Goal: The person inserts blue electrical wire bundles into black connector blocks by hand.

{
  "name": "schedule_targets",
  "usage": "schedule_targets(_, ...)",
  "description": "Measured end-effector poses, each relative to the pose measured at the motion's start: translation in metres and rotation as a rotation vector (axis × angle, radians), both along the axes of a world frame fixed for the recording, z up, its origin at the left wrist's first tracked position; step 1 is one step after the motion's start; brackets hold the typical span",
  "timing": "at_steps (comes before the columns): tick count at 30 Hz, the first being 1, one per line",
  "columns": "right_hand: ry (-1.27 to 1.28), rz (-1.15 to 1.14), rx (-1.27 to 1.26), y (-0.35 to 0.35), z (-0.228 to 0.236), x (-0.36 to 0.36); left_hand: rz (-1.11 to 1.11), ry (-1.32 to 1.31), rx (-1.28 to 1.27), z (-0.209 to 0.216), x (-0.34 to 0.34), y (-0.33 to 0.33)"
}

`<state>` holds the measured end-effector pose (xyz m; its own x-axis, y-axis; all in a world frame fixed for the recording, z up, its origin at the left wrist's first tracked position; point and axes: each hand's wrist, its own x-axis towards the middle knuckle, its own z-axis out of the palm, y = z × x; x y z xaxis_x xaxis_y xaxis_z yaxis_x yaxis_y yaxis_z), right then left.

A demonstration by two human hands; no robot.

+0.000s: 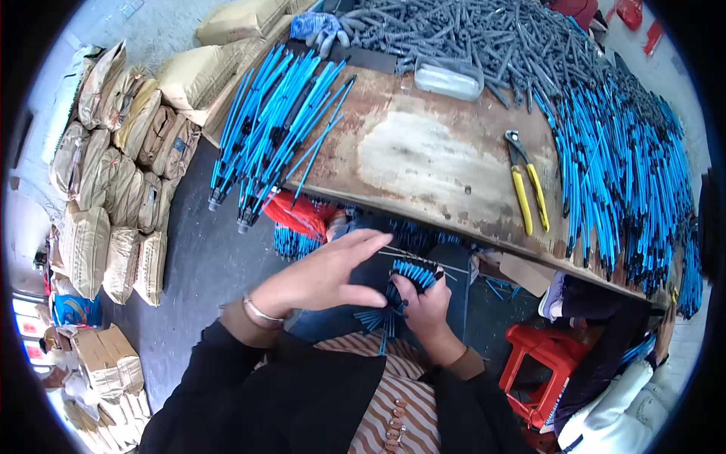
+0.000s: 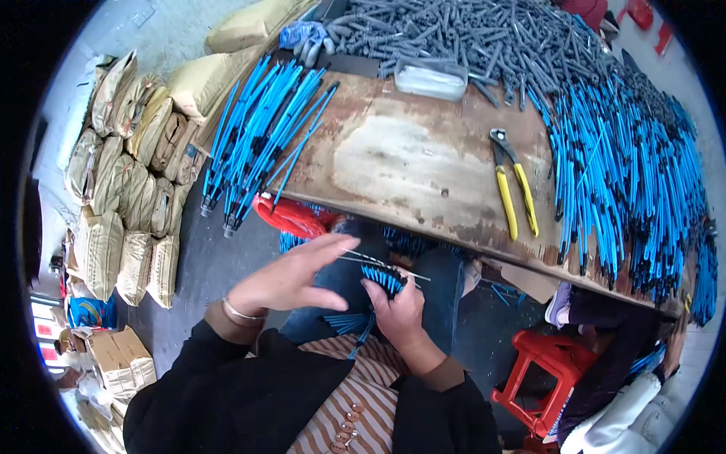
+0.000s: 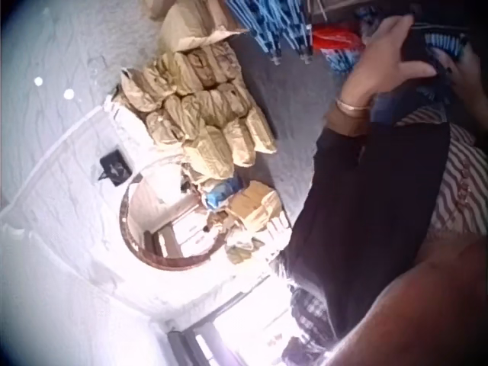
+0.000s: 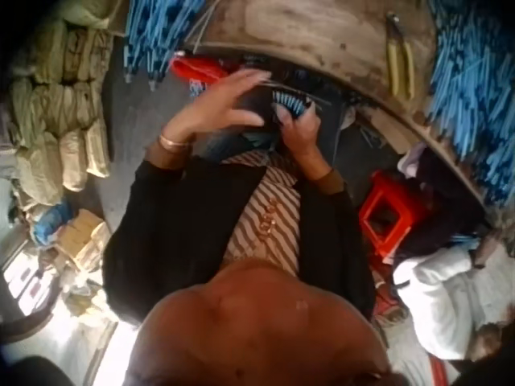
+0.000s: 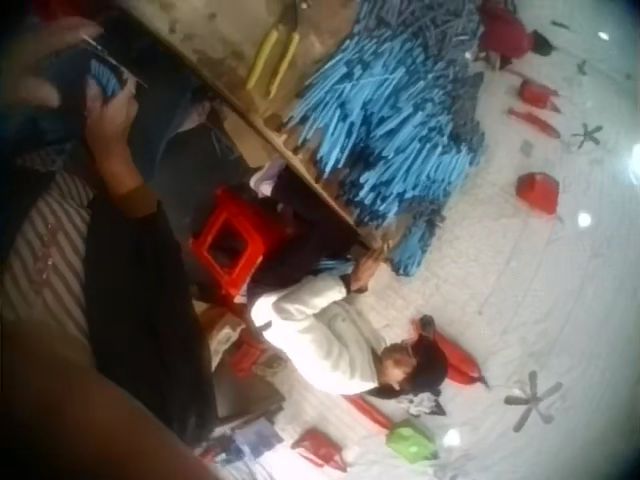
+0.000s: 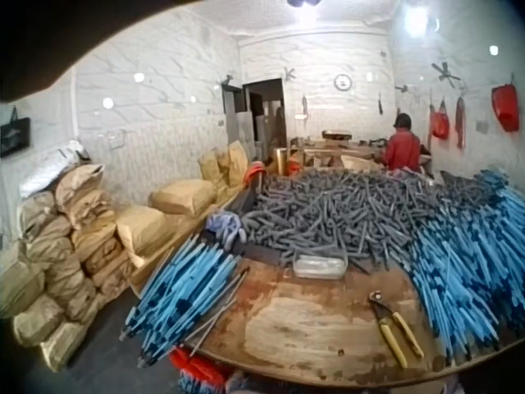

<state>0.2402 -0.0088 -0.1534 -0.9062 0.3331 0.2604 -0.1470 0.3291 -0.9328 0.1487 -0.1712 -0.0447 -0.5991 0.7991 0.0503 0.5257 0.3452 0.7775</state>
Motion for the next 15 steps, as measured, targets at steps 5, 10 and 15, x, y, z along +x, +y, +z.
schedule_targets(5, -0.106, 0.005, -0.057, 0.010, -0.004, 0.002, -0.401, 0.212, -0.207, 0.128, -0.092, -0.008)
schedule_targets(10, -0.072, 0.045, -0.101, 0.016, 0.000, -0.008, 0.060, 0.349, -0.291, 0.135, -0.227, 0.061)
schedule_targets(15, -0.083, 0.058, -0.140, 0.026, 0.007, -0.018, 0.406, 0.724, -0.687, 0.074, -0.340, 0.112)
